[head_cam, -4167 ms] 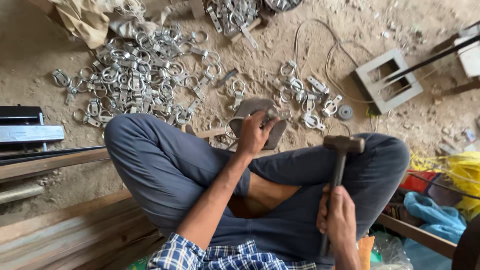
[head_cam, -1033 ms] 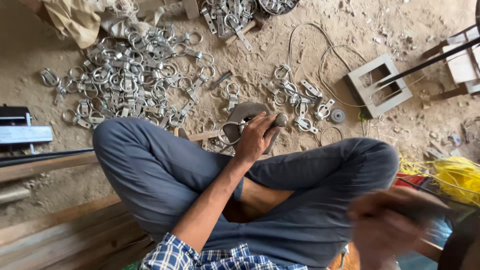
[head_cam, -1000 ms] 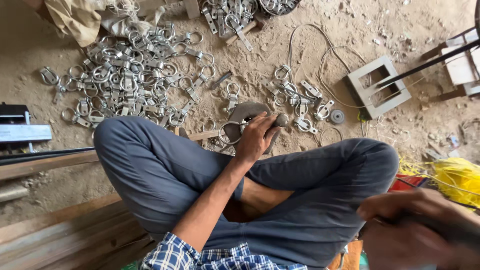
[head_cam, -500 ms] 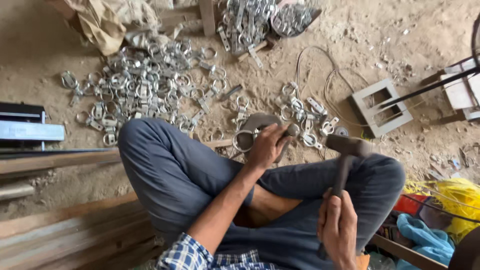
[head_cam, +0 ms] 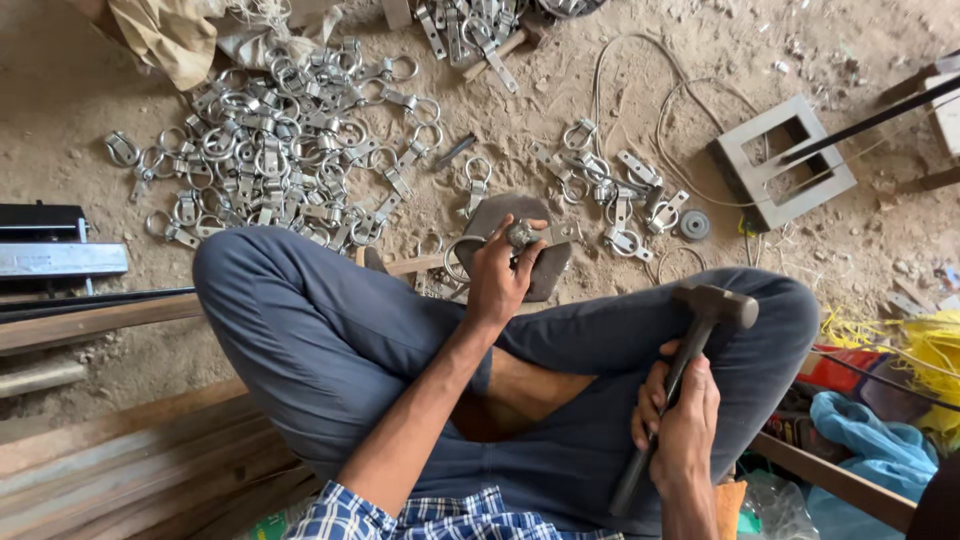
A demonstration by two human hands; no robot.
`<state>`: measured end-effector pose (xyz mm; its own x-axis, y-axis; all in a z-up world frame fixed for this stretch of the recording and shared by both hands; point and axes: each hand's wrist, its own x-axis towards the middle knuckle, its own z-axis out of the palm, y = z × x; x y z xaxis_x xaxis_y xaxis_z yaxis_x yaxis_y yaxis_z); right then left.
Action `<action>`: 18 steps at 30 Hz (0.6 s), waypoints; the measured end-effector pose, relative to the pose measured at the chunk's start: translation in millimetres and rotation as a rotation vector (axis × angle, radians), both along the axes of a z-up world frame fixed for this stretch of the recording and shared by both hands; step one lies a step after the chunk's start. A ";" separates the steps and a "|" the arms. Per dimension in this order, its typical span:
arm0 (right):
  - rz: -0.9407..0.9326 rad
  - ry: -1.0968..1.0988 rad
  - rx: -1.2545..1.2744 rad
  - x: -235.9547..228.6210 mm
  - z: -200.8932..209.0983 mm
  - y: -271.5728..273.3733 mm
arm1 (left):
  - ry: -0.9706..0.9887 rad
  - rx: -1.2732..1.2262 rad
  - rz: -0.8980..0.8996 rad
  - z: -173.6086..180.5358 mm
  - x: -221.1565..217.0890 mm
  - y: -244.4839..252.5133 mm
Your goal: The person sits cross-legged on the floor and uses a hammer to strike a metal part held on a small anvil. They repeatedly pick up metal pieces, position them on the anvil, and hit them with the hammer.
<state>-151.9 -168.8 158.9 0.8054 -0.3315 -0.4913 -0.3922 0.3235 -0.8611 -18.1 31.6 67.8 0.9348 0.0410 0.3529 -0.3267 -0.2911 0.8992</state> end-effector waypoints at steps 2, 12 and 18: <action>-0.009 -0.007 0.012 -2.9 -3.0 -4.9 | -0.019 0.031 -0.018 -3.3 -1.1 -2.9; 0.002 -0.007 0.029 3.4 -3.5 1.2 | -0.037 0.218 -0.073 -12.3 -1.4 -6.2; 0.133 0.066 -0.155 7.0 4.6 7.7 | -0.052 0.293 -0.103 -15.6 5.6 -11.4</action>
<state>-144.9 -161.0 163.4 0.8151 -0.3004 -0.4953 -0.4793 0.1305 -0.8679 -12.5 20.2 52.2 0.9092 -0.1636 0.3828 -0.4110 -0.4985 0.7632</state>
